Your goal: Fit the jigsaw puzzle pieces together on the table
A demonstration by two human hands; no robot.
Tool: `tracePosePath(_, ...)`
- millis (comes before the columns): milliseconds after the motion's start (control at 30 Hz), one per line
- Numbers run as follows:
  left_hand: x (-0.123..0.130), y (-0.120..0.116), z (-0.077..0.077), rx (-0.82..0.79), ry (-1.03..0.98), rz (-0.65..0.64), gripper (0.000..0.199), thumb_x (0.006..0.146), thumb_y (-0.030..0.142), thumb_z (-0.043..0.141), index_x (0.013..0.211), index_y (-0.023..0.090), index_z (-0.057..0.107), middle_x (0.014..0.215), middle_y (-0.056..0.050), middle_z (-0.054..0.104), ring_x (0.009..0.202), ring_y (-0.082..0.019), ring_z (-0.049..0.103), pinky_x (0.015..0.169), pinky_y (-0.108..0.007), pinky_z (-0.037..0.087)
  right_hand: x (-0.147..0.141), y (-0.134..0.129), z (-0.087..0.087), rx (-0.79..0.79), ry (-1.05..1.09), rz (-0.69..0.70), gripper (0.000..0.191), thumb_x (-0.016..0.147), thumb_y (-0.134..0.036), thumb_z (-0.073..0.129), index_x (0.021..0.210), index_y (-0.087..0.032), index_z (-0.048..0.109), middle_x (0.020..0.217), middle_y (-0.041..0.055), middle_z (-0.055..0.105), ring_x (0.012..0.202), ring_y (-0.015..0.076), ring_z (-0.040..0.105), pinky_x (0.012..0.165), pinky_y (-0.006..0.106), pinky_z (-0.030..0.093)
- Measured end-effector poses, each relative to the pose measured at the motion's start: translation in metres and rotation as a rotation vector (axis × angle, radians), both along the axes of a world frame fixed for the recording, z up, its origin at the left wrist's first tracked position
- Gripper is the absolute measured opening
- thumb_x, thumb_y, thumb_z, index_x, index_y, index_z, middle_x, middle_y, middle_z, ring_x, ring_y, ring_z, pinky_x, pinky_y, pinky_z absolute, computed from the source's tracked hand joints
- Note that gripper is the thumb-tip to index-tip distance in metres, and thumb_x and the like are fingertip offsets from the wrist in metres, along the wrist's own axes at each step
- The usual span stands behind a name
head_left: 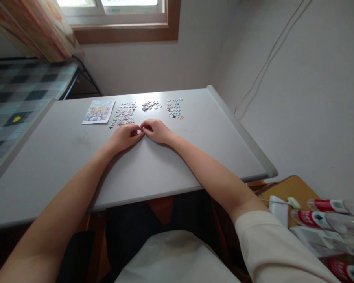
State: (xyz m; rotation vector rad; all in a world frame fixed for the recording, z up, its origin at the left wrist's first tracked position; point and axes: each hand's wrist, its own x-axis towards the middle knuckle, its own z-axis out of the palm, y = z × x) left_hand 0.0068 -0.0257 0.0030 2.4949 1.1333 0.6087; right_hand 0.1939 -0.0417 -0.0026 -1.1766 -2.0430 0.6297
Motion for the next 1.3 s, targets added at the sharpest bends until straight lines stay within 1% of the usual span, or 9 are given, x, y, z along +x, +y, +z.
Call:
tracePosePath(200, 0.0015, -0.0029, 0.0037, -0.019, -0.005, 0.008, 0.035, 0.082, 0.048, 0.053, 0.081, 0.016, 0.067, 0.061, 0.000, 0.053, 0.056, -0.012, 0.042, 0.056, -0.024, 0.032, -0.0002, -0.0013, 0.0022, -0.010, 0.006, 0.000, 0.022, 0.082, -0.014, 0.049, 0.091, -0.012, 0.069, 0.084, 0.0036, 0.064, 0.076, 0.0119, 0.052, 0.076, 0.024, 0.040)
tracePosePath(433, 0.0004, -0.0006, 0.0011, -0.009, -0.008, 0.000, 0.033, 0.082, 0.047, 0.054, 0.079, 0.016, 0.067, 0.060, 0.000, 0.053, 0.056, -0.012, 0.042, 0.055, -0.024, 0.031, -0.0003, 0.0001, 0.0005, 0.000, -0.004, -0.002, 0.023, 0.083, -0.015, 0.049, 0.092, -0.012, 0.069, 0.084, 0.0038, 0.064, 0.077, 0.0118, 0.053, 0.076, 0.023, 0.040)
tracePosePath(700, 0.0023, -0.0040, 0.0055, -0.011, 0.004, 0.007, 0.035, 0.082, 0.048, 0.052, 0.078, 0.016, 0.066, 0.059, 0.000, 0.052, 0.056, -0.012, 0.041, 0.055, -0.024, 0.031, -0.0001, -0.0003, 0.0011, -0.007, -0.009, -0.002, 0.023, 0.082, -0.016, 0.048, 0.093, -0.012, 0.069, 0.086, 0.0046, 0.064, 0.078, 0.0124, 0.053, 0.077, 0.025, 0.041)
tracePosePath(967, 0.0021, -0.0030, 0.0041, -0.005, 0.018, 0.004, 0.035, 0.082, 0.047, 0.052, 0.081, 0.015, 0.067, 0.060, 0.000, 0.052, 0.056, -0.011, 0.042, 0.055, -0.023, 0.031, -0.0006, -0.0009, 0.0014, -0.005, -0.006, 0.002, 0.023, 0.082, -0.015, 0.048, 0.093, -0.010, 0.068, 0.084, 0.0044, 0.064, 0.076, 0.0117, 0.051, 0.076, 0.024, 0.040)
tracePosePath(1300, 0.0018, -0.0031, 0.0054, 0.015, 0.041, 0.008, 0.034, 0.082, 0.045, 0.052, 0.077, 0.015, 0.066, 0.060, 0.000, 0.052, 0.055, -0.011, 0.042, 0.056, -0.024, 0.031, -0.0005, 0.0022, -0.0022, 0.003, -0.008, 0.005, 0.025, 0.083, -0.016, 0.047, 0.094, -0.011, 0.068, 0.085, 0.0044, 0.063, 0.077, 0.0125, 0.050, 0.077, 0.026, 0.039)
